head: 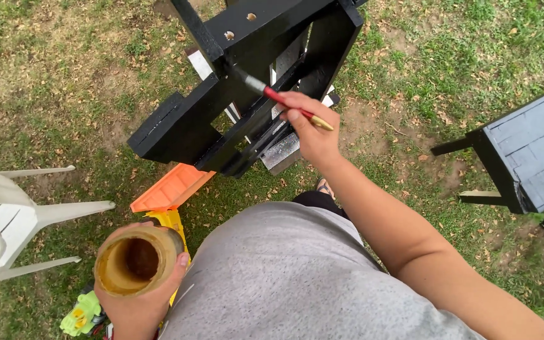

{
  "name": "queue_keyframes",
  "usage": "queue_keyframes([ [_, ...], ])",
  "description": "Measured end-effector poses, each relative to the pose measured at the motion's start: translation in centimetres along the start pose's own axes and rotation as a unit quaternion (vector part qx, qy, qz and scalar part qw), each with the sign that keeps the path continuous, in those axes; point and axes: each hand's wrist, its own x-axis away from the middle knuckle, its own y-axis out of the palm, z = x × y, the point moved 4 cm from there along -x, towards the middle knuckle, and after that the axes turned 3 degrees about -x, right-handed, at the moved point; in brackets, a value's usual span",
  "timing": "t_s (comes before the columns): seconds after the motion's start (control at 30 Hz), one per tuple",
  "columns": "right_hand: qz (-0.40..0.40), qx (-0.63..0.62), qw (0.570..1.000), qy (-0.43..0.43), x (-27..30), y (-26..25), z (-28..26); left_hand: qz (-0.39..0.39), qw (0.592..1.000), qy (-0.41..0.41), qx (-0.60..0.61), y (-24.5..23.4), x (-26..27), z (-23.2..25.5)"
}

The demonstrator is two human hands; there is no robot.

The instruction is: Painting a wooden structure with black paint using a paintbrush.

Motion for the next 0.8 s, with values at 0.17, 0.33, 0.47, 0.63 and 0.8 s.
queue_keyframes([
  [0.17,0.026,0.074,0.995,-0.058,-3.7,-2.7,0.7,-0.003,1.0,0.001,-0.029,1.6,-0.4,1.4],
  [0.33,0.136,0.179,0.97,-0.089,-6.1,-9.1,-0.4,-0.01,1.0,0.004,0.005,3.7,-0.9,3.4],
  [0.47,0.157,0.192,0.96,-0.133,-6.4,-11.0,-3.8,-0.001,1.0,0.013,0.013,5.5,-0.9,4.9],
  [0.63,0.143,0.242,0.959,-0.027,-7.0,-10.3,-3.1,-0.009,0.999,0.035,0.005,8.0,-0.5,6.5],
  [0.8,-0.001,0.18,0.984,-0.003,-5.8,-5.8,-1.4,-0.022,0.999,0.037,0.007,10.3,0.3,7.3],
])
